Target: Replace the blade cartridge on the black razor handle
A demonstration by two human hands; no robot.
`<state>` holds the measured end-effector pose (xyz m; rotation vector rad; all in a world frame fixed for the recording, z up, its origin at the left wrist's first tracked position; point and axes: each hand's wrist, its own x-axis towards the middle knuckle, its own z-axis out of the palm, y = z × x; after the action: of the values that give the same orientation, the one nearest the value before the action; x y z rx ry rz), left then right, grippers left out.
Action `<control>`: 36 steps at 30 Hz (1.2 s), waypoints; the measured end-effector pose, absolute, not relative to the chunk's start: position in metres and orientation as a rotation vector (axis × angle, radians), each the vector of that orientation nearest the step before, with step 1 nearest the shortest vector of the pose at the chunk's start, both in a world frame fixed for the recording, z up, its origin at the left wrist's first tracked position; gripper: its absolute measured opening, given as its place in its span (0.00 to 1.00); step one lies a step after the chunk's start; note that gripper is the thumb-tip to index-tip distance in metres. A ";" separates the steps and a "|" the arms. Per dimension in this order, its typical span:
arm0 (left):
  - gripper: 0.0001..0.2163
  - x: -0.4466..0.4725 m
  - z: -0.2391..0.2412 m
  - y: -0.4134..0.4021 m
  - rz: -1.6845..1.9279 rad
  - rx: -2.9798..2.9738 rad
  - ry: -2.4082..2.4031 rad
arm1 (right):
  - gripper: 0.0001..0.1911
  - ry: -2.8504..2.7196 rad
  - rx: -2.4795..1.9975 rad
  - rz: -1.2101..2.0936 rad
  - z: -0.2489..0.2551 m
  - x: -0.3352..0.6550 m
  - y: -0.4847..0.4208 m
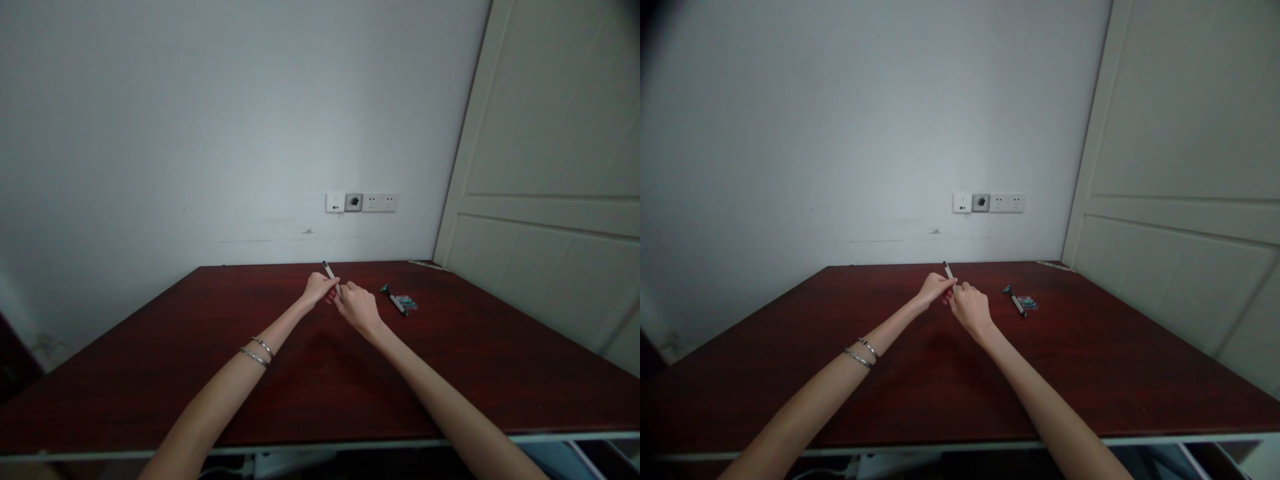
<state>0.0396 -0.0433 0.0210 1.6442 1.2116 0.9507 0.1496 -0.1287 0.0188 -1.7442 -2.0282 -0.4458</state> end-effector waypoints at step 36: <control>0.16 0.007 -0.014 -0.037 0.269 2.127 1.587 | 0.24 -2.005 -1.849 -0.063 0.006 0.190 -0.128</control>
<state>0.0066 -0.0366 -0.0140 2.1269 1.5866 0.2691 0.1905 -0.1280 0.0055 -1.8486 -2.0054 -0.0631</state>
